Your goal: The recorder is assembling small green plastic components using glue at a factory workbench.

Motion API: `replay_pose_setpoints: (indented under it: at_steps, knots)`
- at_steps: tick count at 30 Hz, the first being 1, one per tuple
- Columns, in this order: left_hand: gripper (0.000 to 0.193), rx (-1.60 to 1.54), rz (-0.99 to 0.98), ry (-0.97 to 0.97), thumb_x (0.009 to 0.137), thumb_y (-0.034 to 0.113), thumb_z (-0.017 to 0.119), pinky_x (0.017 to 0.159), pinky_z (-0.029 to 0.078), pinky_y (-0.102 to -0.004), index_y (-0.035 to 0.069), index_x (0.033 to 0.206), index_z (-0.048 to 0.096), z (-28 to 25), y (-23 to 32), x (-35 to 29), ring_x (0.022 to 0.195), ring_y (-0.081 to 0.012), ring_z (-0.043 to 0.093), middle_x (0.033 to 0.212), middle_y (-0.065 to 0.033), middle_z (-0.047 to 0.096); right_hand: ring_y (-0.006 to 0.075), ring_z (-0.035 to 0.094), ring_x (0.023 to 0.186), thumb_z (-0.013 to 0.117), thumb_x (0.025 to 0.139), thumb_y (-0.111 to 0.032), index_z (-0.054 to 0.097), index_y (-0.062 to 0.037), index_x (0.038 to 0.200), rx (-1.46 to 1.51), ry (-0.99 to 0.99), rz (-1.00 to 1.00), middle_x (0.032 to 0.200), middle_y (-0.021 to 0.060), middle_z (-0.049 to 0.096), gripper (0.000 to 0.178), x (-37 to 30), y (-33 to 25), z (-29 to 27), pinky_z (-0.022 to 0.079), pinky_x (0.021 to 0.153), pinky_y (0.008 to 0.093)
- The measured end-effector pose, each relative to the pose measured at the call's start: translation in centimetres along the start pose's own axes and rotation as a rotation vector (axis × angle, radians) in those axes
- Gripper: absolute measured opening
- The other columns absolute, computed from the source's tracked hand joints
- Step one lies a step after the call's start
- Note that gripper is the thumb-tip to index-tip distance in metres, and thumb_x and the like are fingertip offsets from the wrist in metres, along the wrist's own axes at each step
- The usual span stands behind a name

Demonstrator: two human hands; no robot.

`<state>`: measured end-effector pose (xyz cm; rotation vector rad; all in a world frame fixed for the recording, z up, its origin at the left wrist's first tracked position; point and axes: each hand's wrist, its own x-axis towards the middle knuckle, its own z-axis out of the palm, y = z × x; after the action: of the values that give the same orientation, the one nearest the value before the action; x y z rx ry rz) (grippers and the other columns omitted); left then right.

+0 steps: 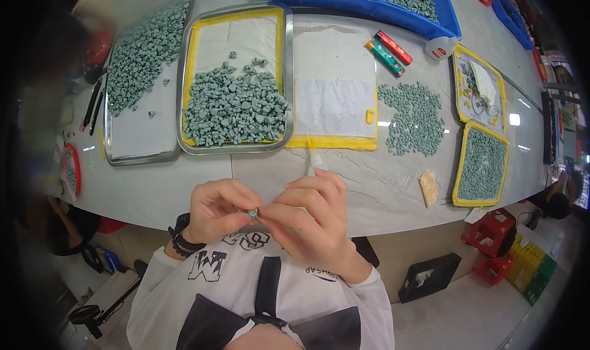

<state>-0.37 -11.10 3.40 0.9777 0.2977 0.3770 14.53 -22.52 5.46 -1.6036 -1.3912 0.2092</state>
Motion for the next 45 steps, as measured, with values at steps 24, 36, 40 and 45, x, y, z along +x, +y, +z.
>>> replay_pose_setpoints:
  at_steps: [24,36,40,45]
  knots:
    - [0.026,0.280,0.291,-0.014,0.072,-0.015,0.062,0.078,0.052,-0.0298,-0.003,0.095,0.065,-0.1,0.5,0.0,0.090,-0.0232,0.065,0.098,-0.0195,0.066,0.0241,0.052,0.084,0.076,0.056,-0.005,0.067,-0.0122,0.081,0.012,0.074,-0.005,0.083,0.0021,0.057,0.028,0.1,-0.8,0.0,0.039,0.080,0.0431]
    - [0.015,0.316,0.304,0.055,0.074,-0.006,0.063,0.068,0.053,-0.0282,0.000,0.088,0.065,0.4,0.6,0.2,0.079,-0.0221,0.067,0.092,-0.0199,0.066,0.0200,0.052,0.080,0.077,0.054,-0.006,0.068,-0.0124,0.083,0.018,0.073,-0.023,0.084,-0.0014,0.059,0.031,0.3,-0.9,0.3,0.037,0.079,0.0395]
    - [0.015,0.431,0.334,0.024,0.074,-0.006,0.063,0.067,0.053,-0.0281,0.000,0.088,0.065,0.0,0.7,0.2,0.079,-0.0229,0.067,0.093,-0.0203,0.066,0.0196,0.052,0.080,0.076,0.054,-0.004,0.068,-0.0114,0.084,0.014,0.057,-0.020,0.084,-0.0012,0.060,0.031,0.4,-1.0,0.3,0.037,0.078,0.0390]
    - [0.025,0.400,0.323,0.033,0.073,-0.014,0.060,0.078,0.052,-0.0300,-0.002,0.094,0.065,0.2,0.9,-0.2,0.089,-0.0233,0.065,0.098,-0.0199,0.065,0.0195,0.052,0.080,0.075,0.054,-0.003,0.068,-0.0111,0.085,0.064,0.090,-0.027,0.084,-0.0008,0.060,0.032,0.0,-0.9,1.0,0.038,0.077,0.0390]
